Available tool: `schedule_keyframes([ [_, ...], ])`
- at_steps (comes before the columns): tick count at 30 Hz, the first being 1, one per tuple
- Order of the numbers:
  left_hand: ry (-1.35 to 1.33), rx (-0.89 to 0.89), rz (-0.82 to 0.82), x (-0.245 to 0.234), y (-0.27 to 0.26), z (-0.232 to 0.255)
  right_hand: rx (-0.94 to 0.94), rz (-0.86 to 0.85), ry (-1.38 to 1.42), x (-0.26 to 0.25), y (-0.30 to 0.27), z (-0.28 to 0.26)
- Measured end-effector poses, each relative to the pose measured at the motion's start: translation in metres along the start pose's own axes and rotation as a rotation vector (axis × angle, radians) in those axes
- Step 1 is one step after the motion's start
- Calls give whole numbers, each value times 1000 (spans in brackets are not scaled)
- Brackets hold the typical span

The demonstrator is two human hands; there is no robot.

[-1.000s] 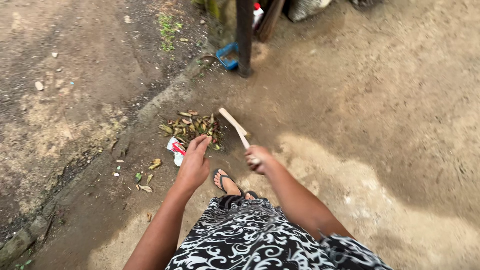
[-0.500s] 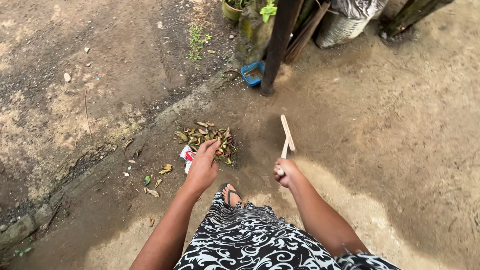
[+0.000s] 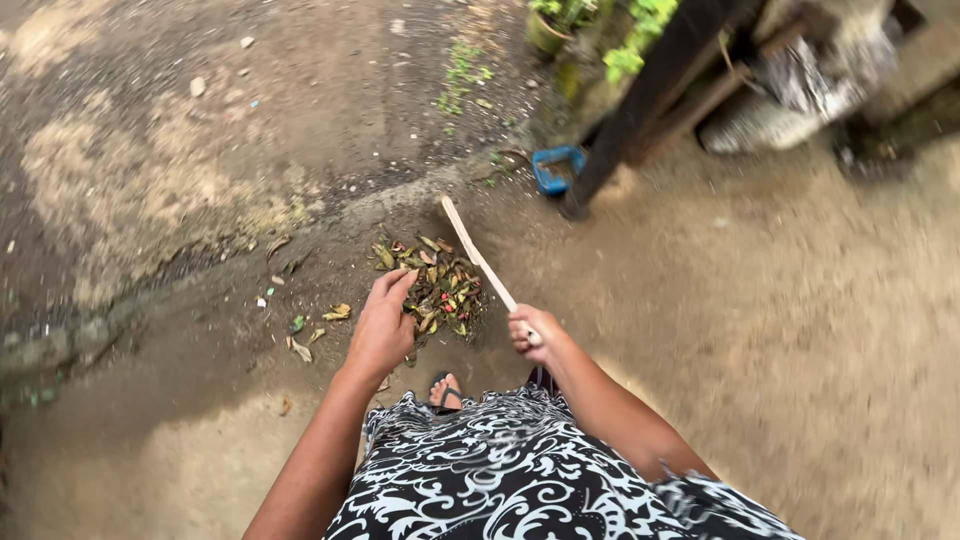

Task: The person sweeps dry leaves and small debris into a pile on the ground using a wooden stick.

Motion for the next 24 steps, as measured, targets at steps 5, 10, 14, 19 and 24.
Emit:
schedule_keyframes([
  [5, -109, -237, 194, 29, 9, -7, 65, 105, -26, 2, -22, -68],
  [10, -52, -261, 332, 87, 25, 25, 140, 97, -233, 27, 15, -119],
  [14, -110, -322, 465, 113, 22, 51, 212, 59, -177, 43, 75, -158],
  [19, -82, -472, 540, 125, -12, 66, 435, -270, -98, 29, 95, -198],
  [24, -100, -596, 682, 143, -64, 70, 473, -138, -448, 14, 41, -198],
])
Point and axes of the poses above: each hand's wrist, its own y-axis towards the middle knuckle, its own x-axis out of the palm, z = x × y, the point moved 5 cm from there along y, towards the middle knuckle, and after that the axes turned 2 degrees about -z, right-handed, at the moved point
